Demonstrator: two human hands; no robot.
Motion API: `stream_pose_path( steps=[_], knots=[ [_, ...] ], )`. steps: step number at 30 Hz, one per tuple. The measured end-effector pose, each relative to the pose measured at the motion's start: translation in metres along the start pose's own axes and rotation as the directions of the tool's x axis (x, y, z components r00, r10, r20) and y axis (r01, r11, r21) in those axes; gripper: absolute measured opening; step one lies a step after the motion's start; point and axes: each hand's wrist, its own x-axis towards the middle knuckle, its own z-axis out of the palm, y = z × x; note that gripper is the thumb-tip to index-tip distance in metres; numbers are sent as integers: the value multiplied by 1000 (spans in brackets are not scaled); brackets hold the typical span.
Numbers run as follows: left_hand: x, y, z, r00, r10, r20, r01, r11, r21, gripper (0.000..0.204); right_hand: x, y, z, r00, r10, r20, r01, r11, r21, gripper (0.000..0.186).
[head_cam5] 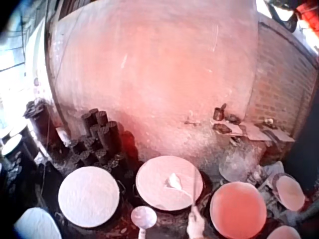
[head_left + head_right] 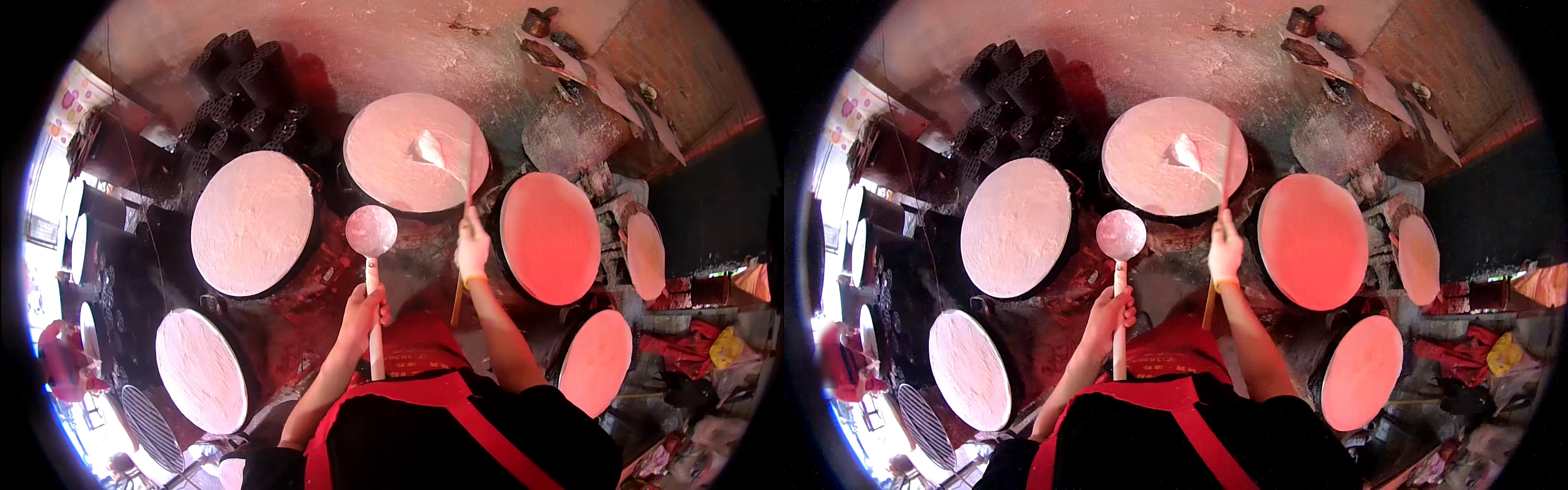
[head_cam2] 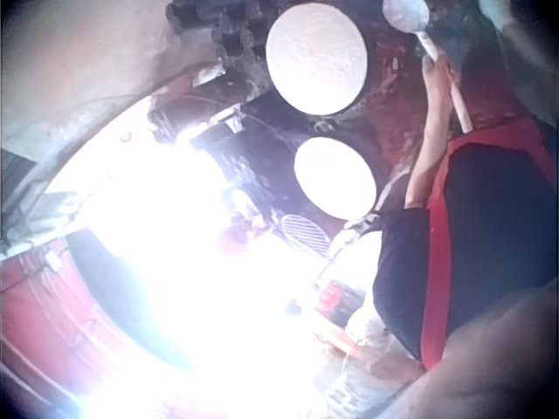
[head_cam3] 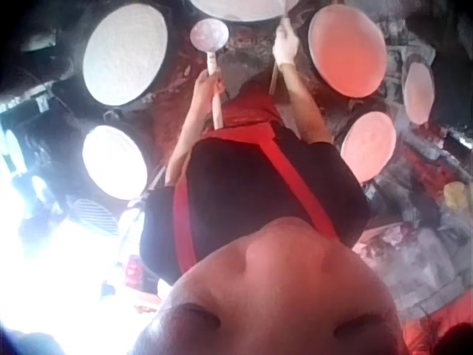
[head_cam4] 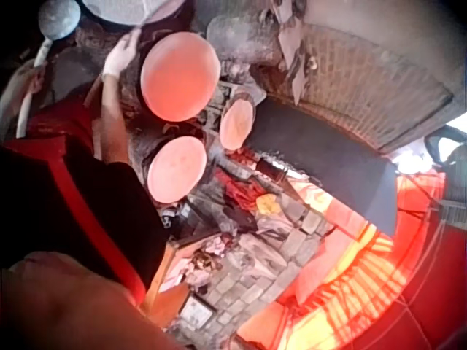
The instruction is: The person prepares thin crepes by spreading batter onto multiple hot circular plates using a ladle and a wooden stick.
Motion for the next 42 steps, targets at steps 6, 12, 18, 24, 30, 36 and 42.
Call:
stream_pose_path(
  steps=[6,12,18,24,30,36,42],
  knots=[
    [-8,11,-4,999,-42,5,42,999,-13,14,-4,-31,14,930,188,317,-191,981,-23,38],
    [19,21,-3,999,10,31,-13,992,122,14,7,-34,-25,927,120,355,-88,991,-104,39],
    [121,62,-2,976,219,14,-199,859,472,14,-79,-15,-74,937,65,344,-57,998,-34,40],
    [199,61,55,963,264,-60,-199,841,503,12,-93,31,-31,964,227,137,-256,932,257,39],
    [195,88,27,834,-200,514,452,783,-428,11,-89,-77,8,682,491,542,-707,632,317,41],
    [82,139,7,877,-271,396,377,900,-218,7,-56,-85,-11,861,469,196,-505,832,229,41],
    [40,96,-59,933,-252,257,249,968,44,9,-115,-61,3,934,-53,353,149,957,-250,38]
  ],
)
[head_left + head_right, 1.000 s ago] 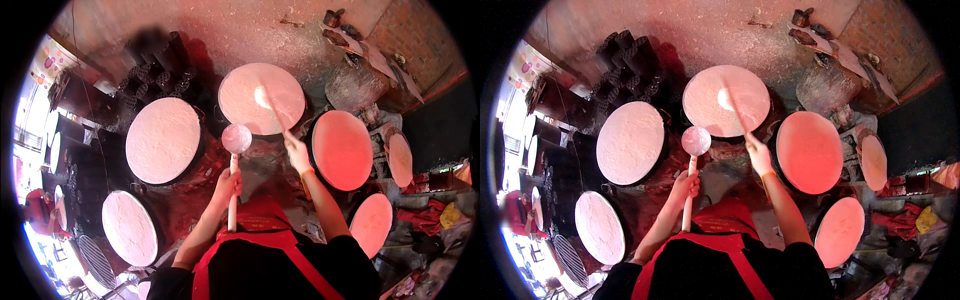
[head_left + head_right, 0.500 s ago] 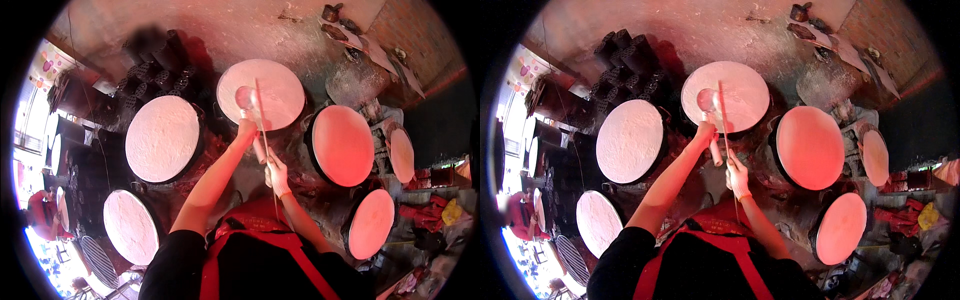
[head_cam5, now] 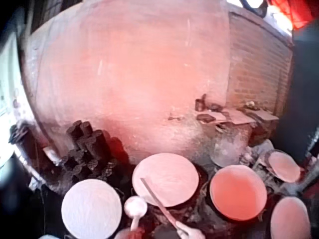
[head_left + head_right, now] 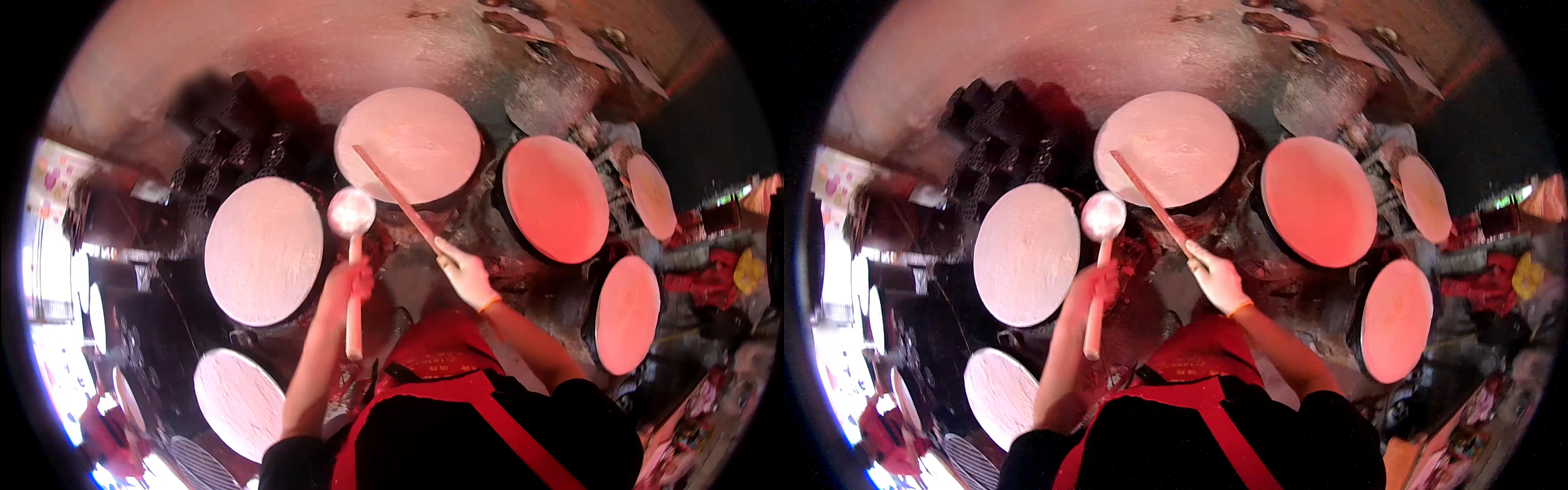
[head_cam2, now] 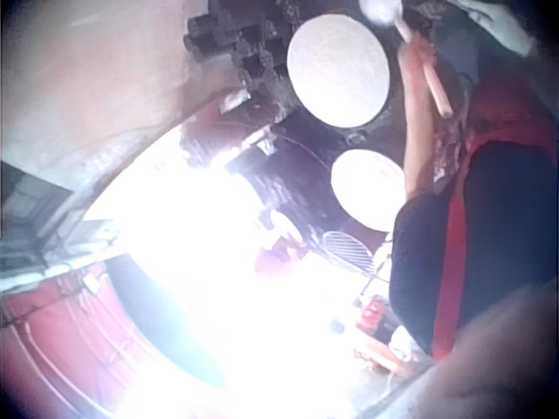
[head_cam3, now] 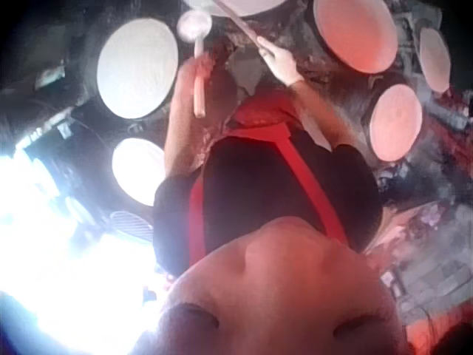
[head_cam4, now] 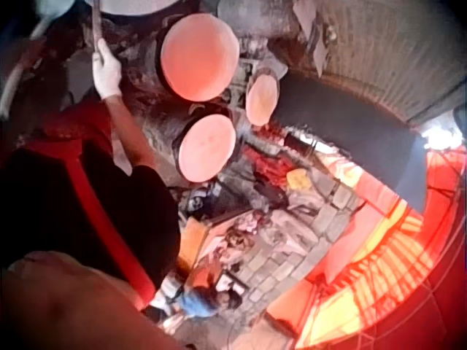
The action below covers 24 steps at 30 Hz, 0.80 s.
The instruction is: The person prepares thin crepes by spreading batter onto multiple hot circular plates using a ladle and a wooden stick.
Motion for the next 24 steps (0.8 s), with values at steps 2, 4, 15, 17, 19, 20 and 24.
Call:
stream_pose_path(
  steps=[2,4,15,17,19,20,24],
  knots=[
    [-15,-36,-6,990,47,-134,-38,997,64,8,11,1,-23,982,64,-179,-63,998,11,38],
    [-27,-62,-13,978,-3,-209,10,999,32,5,11,9,-22,912,67,-406,-108,991,-79,42],
    [-12,-115,48,854,-520,-27,471,793,-385,2,-104,31,-145,897,178,-404,-369,804,-466,16],
    [-3,-125,79,856,-517,4,476,784,-398,2,-121,71,-211,803,55,-593,-422,755,-502,16],
    [11,-133,91,863,-503,52,481,786,-387,8,-144,93,-275,751,141,-646,-550,676,-491,19],
    [16,-138,98,868,-491,78,478,781,-403,11,-158,101,-304,725,117,-679,-563,669,-486,23],
    [25,-168,146,934,-349,73,355,889,-288,22,-205,100,-361,693,313,-649,-630,700,-336,48]
  ],
)
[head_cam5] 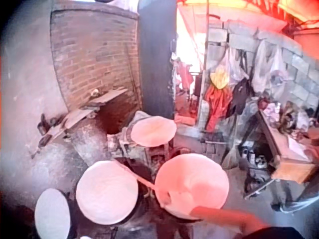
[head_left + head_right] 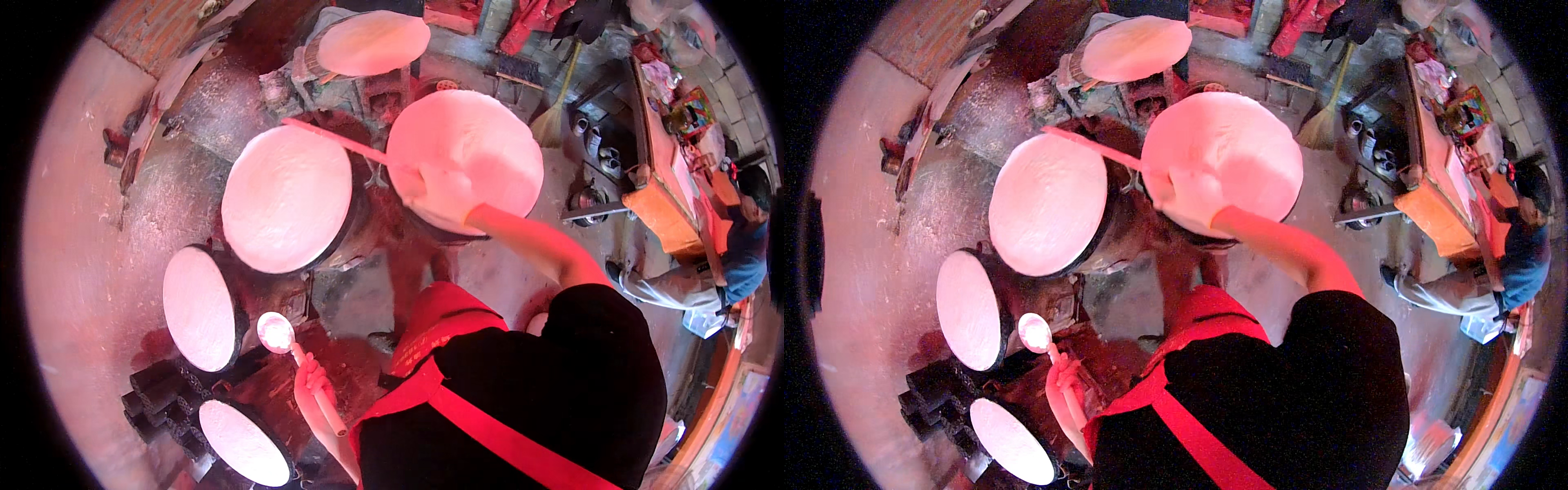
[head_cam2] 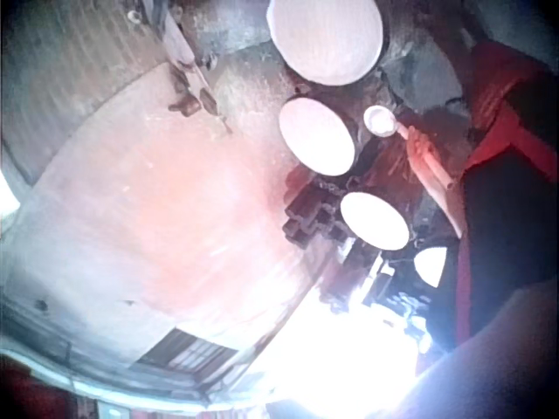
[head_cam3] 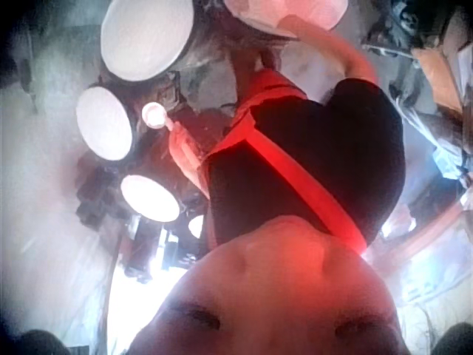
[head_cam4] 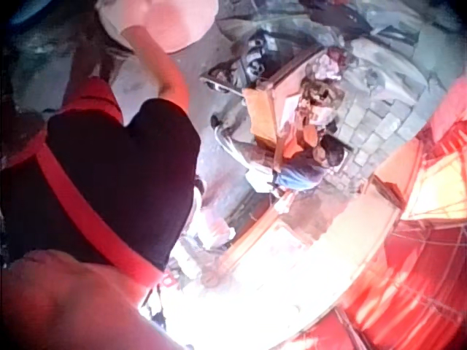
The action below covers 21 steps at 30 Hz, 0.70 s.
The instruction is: The person prepares thin crepes by spreading batter onto multiple hot circular plates using a ladle and a wooden stick.
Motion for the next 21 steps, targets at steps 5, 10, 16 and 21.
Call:
stream_pose_path(
  steps=[5,10,16,21],
  knots=[
    [23,-70,75,993,-78,85,90,983,-159,26,-10,41,6,978,-64,198,69,997,-19,67],
    [33,-111,121,995,-59,77,65,995,-78,28,79,138,-35,996,-82,-38,73,979,-188,37],
    [50,-126,141,993,-71,98,72,997,-6,28,171,245,-102,990,-73,-121,43,971,-234,29],
    [58,-137,157,993,-50,103,48,999,18,27,185,254,-111,994,77,78,-60,977,-205,34]
  ],
)
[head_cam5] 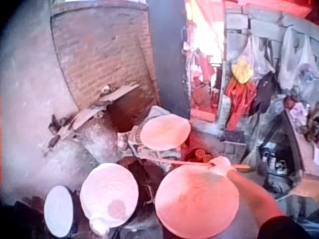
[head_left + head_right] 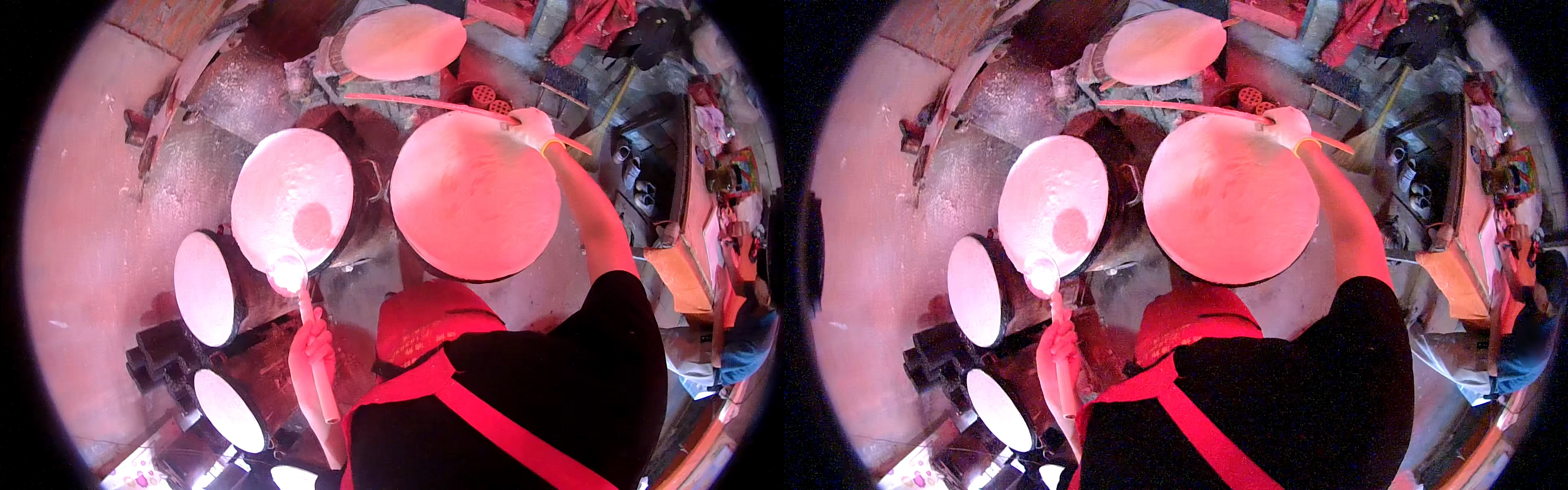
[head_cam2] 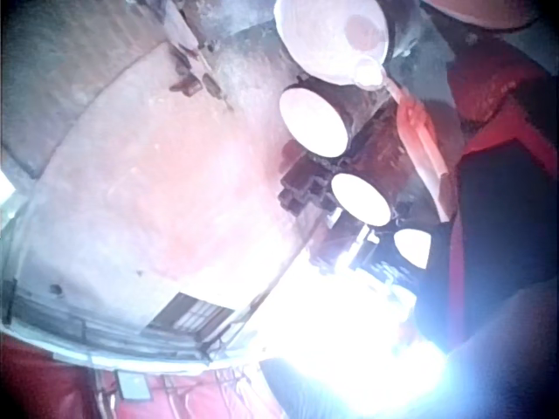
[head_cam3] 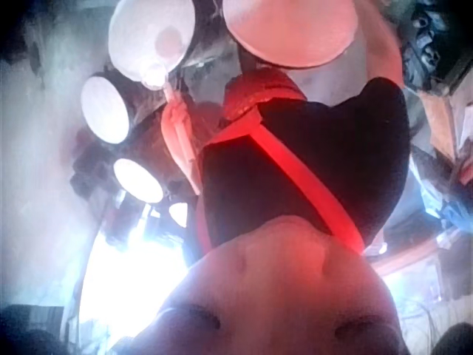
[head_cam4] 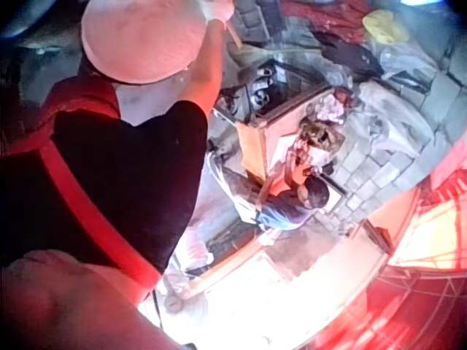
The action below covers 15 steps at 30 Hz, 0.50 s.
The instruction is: The person prepares thin crepes by spreading batter onto multiple hot circular plates using a ladle and a wooden stick.
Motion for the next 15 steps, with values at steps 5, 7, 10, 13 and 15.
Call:
stream_pose_path(
  steps=[5,7,10,13,15],
  knots=[
    [6,3,0,1000,29,-11,-29,999,31,24,-8,-27,-51,995,-87,37,69,931,358,30],
    [9,2,2,997,64,-31,-62,996,68,23,-2,-29,-75,989,-146,19,116,855,506,25],
    [20,4,11,993,92,-77,-83,990,110,23,32,-47,-133,992,-105,-64,119,950,290,23],
    [28,9,30,987,132,-89,-110,969,219,25,68,-79,-202,944,-133,-301,156,986,54,23],
    [30,18,42,983,158,-96,-131,963,236,25,72,-142,-232,828,-182,-530,133,983,-128,20]
  ],
)
